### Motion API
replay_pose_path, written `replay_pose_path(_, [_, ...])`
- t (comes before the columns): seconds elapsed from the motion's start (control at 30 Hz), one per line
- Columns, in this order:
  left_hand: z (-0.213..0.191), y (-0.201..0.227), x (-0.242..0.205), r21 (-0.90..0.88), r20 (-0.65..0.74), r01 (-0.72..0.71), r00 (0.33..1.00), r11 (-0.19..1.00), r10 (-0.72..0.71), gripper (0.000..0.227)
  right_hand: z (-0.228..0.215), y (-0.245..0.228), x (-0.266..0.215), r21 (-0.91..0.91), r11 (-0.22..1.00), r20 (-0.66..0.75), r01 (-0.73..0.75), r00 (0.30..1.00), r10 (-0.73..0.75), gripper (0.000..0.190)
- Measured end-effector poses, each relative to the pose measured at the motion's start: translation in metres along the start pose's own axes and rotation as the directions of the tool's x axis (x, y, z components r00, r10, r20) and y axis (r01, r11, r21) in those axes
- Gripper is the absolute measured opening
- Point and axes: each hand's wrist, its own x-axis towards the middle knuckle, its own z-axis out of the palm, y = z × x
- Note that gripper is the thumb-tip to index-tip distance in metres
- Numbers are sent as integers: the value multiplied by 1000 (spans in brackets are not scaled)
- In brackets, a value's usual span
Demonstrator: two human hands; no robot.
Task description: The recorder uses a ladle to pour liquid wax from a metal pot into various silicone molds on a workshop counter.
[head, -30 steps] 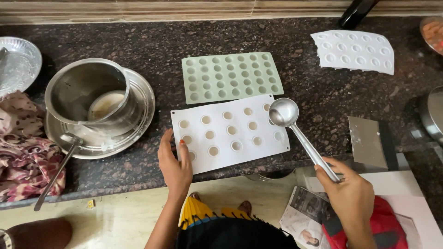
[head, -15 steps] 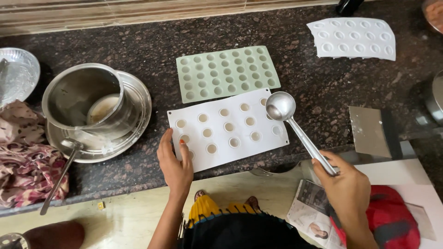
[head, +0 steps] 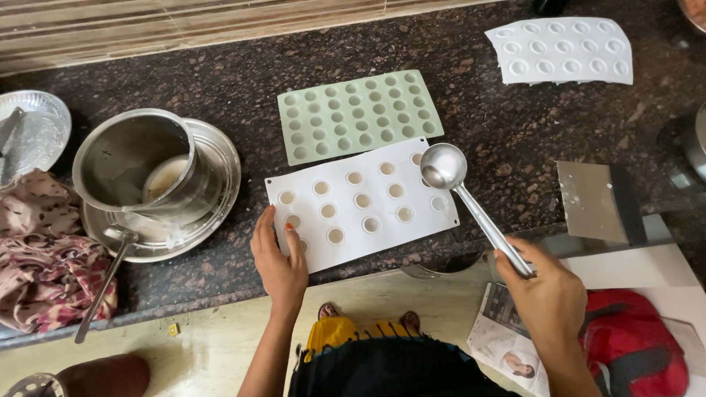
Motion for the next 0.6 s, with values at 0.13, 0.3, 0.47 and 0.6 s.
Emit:
replay_pose_path(0.13, [0,0,-1,11,-2,0,1000,1000,0,40,-1,0,0,-6,1000,-9,10,1000,-10,33])
replay_pose_path(0.3, [0,1,0,21,-6,13,1000,1000,-13,40,0,3,0,-7,999,-10,40,999,-40,33])
replay_pose_path(0.47, [1,-2,-2,34,-4,7,1000,999,-6,40,0,3,-1,-16,999,17,34,999,-34,33])
replay_pose_path(0.6, [1,0,-1,20,-11,1,1000,1000,-1,41,0,4,0,13,1000,23,1,1000,-2,33])
